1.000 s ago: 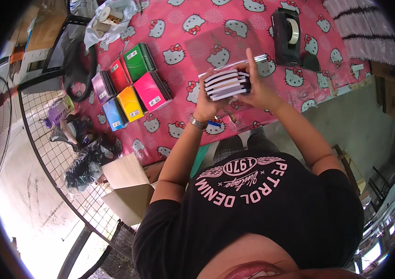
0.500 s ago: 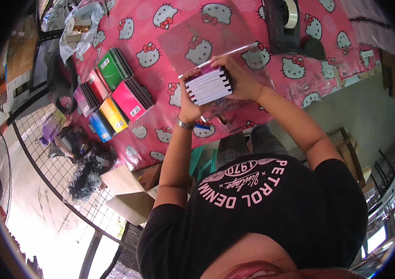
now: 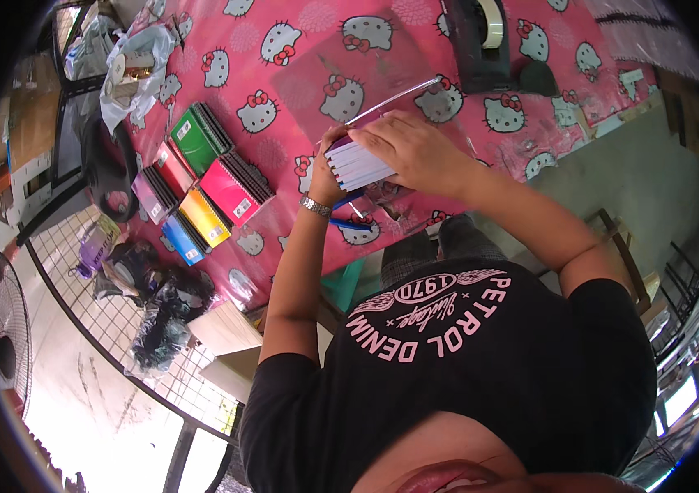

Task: The person places colorful notepads into clear plastic bags, seals the bags using adhesive tape from a dispenser, and then sorts the packaged notepads into a cardboard box.

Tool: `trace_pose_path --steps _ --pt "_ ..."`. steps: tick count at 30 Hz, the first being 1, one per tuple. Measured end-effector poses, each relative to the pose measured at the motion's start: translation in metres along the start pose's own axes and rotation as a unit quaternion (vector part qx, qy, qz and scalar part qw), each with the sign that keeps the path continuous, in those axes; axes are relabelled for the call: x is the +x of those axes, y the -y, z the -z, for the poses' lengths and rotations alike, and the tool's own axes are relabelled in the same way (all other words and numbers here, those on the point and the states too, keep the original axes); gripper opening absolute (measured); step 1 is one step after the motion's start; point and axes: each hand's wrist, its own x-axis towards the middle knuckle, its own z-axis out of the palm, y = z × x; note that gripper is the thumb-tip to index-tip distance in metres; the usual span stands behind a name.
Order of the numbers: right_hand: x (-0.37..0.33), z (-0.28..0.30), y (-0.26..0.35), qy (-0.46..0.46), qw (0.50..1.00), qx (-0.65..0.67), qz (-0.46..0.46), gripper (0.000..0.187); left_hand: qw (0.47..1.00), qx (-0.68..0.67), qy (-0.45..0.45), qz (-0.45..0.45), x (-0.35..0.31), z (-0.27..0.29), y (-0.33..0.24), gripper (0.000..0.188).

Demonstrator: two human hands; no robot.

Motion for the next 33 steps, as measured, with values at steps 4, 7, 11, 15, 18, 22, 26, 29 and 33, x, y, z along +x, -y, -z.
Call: trace_pose_path --steps 4,7,11,15,18,22,26,29,33 --pt "0.002 0.013 -0.007 -0.043 0.982 0.102 -0.150 0.062 0.987 -0.074 0.047 0.131 0.019 0.018 -0.019 0.084" --pt "-0.001 0.009 -0.024 -0.119 0.847 0.417 -0.309 0.057 0.965 -0.189 0.048 0.174 0.046 0.043 -0.040 0.084" --pt "-0.003 -0.029 -0.058 -0.182 0.661 0.547 -0.480 0.065 0.938 -0.149 -0.055 0.309 0.069 0.038 -0.042 0.074" --pt "0.005 -0.032 -0.055 -0.151 0.695 0.475 -0.518 0.062 0.883 -0.255 -0.104 0.381 0.059 0.022 -0.015 0.063" --pt "0.000 -0.042 -0.060 -0.193 0.856 0.163 -0.451 0.068 0.852 -0.302 -0.161 0.395 0.059 0.008 -0.019 0.049" --pt "-0.005 -0.035 -0.069 -0.093 0.868 0.227 -0.431 0.080 0.838 -0.284 -0.184 0.428 0.063 -0.003 -0.040 0.034" --pt "-0.004 -0.048 -0.071 -0.093 0.900 0.115 -0.411 0.081 0.851 -0.252 -0.164 0.431 0.063 -0.005 -0.036 0.031" --pt "-0.007 -0.049 -0.071 -0.106 0.905 0.126 -0.392 0.077 0.864 -0.226 -0.173 0.415 0.062 -0.008 -0.035 0.028" --pt "-0.018 -0.047 -0.059 -0.301 0.861 0.192 -0.362 0.056 0.852 -0.233 -0.197 0.425 0.057 -0.002 -0.035 0.030"
